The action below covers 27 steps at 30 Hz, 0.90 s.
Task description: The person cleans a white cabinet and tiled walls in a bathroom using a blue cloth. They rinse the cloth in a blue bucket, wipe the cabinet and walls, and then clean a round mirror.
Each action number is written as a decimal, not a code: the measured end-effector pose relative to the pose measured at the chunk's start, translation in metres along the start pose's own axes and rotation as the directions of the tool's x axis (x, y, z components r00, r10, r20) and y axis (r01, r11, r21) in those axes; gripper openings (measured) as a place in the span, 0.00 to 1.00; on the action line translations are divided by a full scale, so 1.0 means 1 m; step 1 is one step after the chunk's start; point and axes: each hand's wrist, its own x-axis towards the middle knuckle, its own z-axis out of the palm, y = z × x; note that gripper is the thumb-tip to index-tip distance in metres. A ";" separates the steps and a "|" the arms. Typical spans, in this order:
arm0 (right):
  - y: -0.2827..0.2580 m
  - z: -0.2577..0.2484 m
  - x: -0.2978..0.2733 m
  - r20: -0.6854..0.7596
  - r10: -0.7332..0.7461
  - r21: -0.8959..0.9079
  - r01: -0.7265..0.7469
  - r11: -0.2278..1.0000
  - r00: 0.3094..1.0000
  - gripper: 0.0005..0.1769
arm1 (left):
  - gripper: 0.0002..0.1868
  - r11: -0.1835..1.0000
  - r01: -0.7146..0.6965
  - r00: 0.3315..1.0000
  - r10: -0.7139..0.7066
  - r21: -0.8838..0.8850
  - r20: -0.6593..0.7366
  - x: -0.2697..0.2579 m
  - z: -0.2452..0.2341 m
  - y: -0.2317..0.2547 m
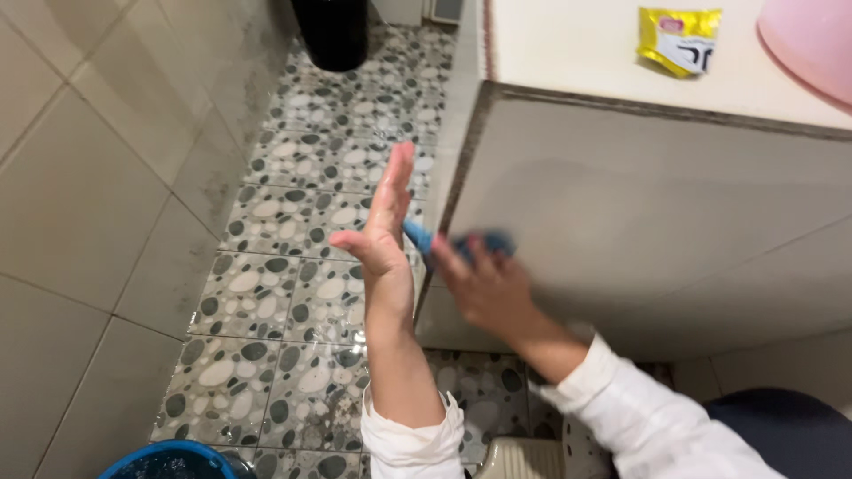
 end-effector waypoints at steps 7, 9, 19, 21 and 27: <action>0.064 -0.035 -0.005 -0.008 -0.198 -0.444 0.174 0.879 0.980 0.22 | 0.72 0.999 -0.035 0.985 0.035 0.003 -0.167 -0.016 -0.034 0.034; 0.095 -0.056 0.033 -0.089 0.056 -0.278 -0.079 0.957 0.994 0.26 | 0.72 0.996 -0.042 0.993 0.049 0.073 -0.108 -0.015 -0.033 0.035; 0.065 -0.082 0.078 -0.035 0.215 -0.151 -0.218 0.964 0.976 0.26 | 0.72 0.995 -0.047 0.992 0.037 0.085 0.117 -0.007 -0.007 0.020; 0.068 -0.081 0.073 -0.077 0.205 -0.174 -0.216 0.961 0.976 0.24 | 0.72 0.993 -0.069 0.993 0.060 0.093 0.101 -0.008 -0.005 0.017; 0.085 -0.075 0.095 -0.099 0.361 -0.245 -0.374 0.895 0.927 0.26 | 0.65 0.937 -0.185 0.983 0.178 0.298 0.050 -0.012 0.005 0.021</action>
